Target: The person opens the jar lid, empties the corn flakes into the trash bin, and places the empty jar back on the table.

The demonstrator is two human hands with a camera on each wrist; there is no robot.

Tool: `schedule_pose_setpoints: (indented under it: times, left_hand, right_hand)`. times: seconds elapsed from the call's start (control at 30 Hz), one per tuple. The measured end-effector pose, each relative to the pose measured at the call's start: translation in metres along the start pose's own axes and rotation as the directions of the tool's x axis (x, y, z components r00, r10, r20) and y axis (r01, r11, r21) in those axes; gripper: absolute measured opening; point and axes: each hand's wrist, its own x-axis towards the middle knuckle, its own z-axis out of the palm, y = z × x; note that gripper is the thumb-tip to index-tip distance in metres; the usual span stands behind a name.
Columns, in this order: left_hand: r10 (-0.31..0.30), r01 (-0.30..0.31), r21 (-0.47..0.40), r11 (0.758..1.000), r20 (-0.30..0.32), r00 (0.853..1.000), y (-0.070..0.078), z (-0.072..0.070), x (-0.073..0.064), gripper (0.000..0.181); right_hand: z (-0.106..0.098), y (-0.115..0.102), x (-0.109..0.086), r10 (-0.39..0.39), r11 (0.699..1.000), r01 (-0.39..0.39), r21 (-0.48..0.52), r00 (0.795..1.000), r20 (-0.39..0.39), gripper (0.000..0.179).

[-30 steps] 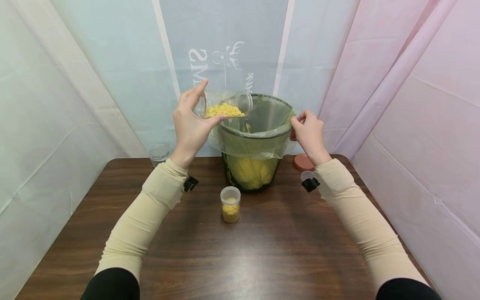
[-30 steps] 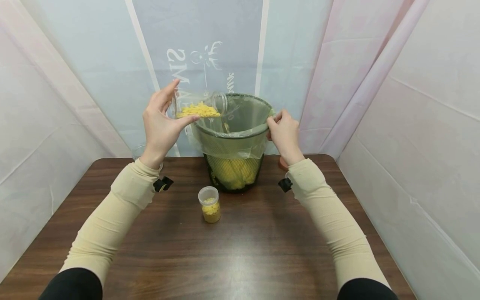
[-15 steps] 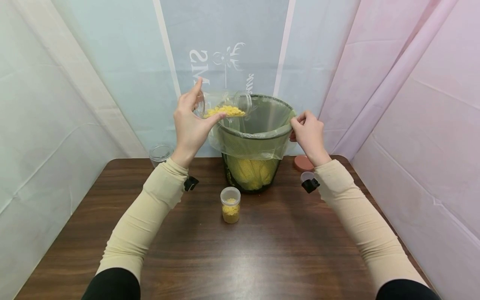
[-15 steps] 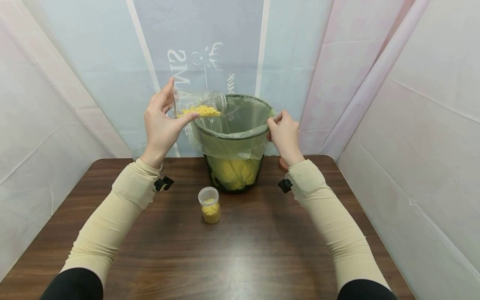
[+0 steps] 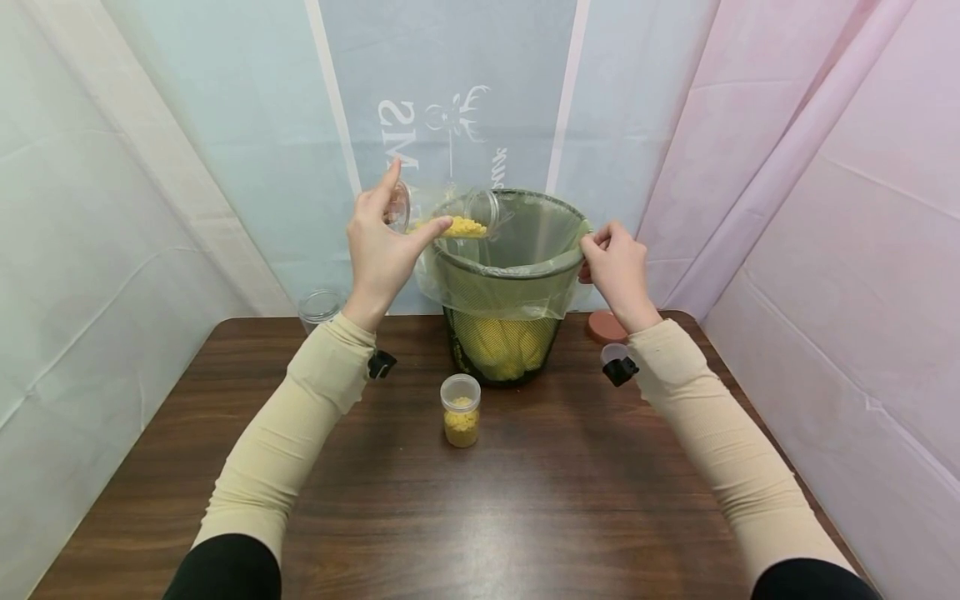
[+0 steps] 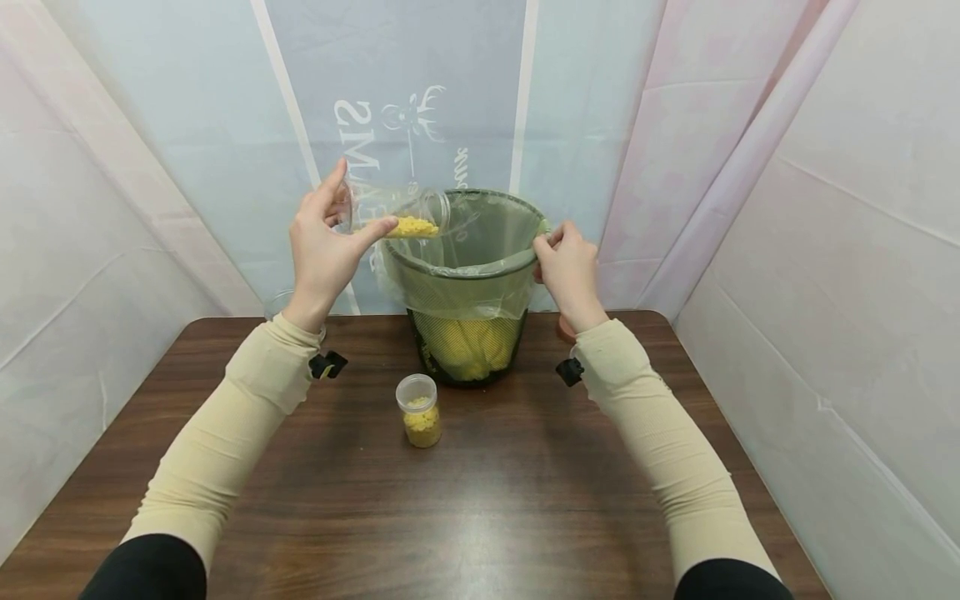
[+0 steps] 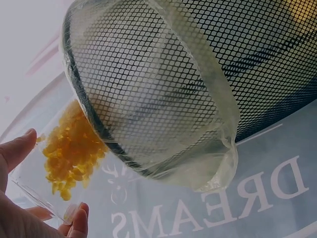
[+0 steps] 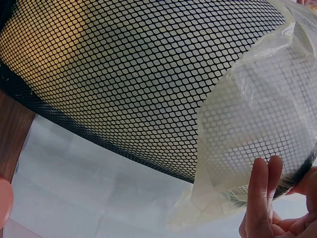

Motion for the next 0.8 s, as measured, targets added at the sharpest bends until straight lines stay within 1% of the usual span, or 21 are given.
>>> schedule_pose_setpoints:
  times: [0.33,0.5,0.63,0.8]
  left_hand:
    - [0.0,0.0,0.007,1.0,-0.003,1.0,-0.0004,0.0,0.001,0.088]
    - [0.001,-0.001,-0.032,0.999,-0.013,1.0,0.001,0.0002,0.0014,0.085]
    - [-0.024,0.023,-0.067,0.998,-0.016,1.0,0.0028,0.0005,0.002,0.079]
    - [-0.041,0.04,-0.075,0.996,-0.013,0.999,0.0034,0.0008,0.0023,0.078]
  right_hand:
    - [0.0004,-0.0012,0.0012,0.011,0.999,-0.011,0.044,1.0,-0.001,0.016]
    - [0.0002,-0.0014,0.0012,0.014,0.999,-0.014,0.045,1.0,-0.001,0.016]
    - [0.0001,-0.0012,0.0014,0.018,0.999,-0.018,0.04,1.0,0.001,0.015]
    - [0.0002,-0.001,0.0014,0.019,0.999,-0.019,0.042,1.0,0.001,0.015]
